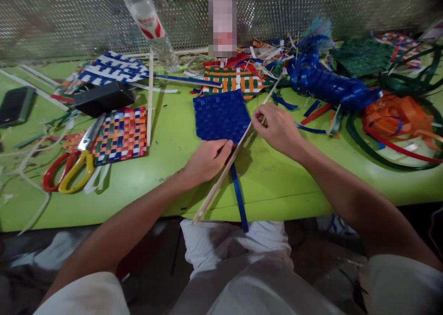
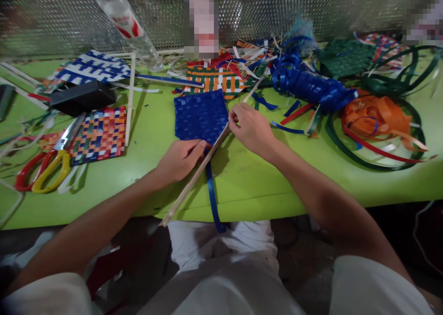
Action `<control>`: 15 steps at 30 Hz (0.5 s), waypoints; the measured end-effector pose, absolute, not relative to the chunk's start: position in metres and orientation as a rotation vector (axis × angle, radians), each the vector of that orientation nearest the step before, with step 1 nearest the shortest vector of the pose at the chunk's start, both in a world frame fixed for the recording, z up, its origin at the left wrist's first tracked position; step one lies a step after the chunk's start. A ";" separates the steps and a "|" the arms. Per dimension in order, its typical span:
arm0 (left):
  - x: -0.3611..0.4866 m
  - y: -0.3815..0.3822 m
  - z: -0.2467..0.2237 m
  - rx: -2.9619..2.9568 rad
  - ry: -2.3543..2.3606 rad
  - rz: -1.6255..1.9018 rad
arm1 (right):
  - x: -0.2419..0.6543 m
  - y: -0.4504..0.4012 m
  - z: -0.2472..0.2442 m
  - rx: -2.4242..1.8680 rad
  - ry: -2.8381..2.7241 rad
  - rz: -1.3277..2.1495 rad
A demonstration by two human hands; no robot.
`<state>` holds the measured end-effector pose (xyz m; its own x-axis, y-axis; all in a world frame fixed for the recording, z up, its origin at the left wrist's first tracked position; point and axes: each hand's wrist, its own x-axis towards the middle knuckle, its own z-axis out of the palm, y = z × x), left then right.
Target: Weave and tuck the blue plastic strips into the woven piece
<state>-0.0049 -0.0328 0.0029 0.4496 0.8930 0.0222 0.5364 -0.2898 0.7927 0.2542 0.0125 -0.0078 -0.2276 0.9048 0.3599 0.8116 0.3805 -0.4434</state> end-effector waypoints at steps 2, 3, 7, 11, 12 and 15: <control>-0.008 -0.031 0.003 1.979 1.236 0.772 | 0.253 0.013 -0.007 -1.404 -2.052 0.260; -0.009 -0.029 0.003 1.936 1.236 0.843 | 0.252 0.013 -0.006 -1.347 -2.027 0.307; -0.006 -0.026 -0.003 1.698 1.134 1.013 | 0.239 0.005 0.001 -1.098 -1.846 0.727; 0.001 -0.026 -0.011 1.519 1.062 1.046 | 0.227 -0.006 0.003 -1.001 -1.717 1.089; 0.002 -0.026 -0.012 1.472 1.051 1.044 | 0.225 -0.007 0.002 -0.992 -1.704 1.123; 0.004 -0.025 -0.011 1.314 1.021 1.029 | 0.224 -0.008 -0.004 -0.945 -1.716 1.081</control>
<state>0.0042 -0.0248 -0.0111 0.2447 0.9696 0.0023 -0.0053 -0.0010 1.0000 0.2243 -0.0078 -0.0042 -0.3295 0.9041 0.2720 0.1446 0.3330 -0.9318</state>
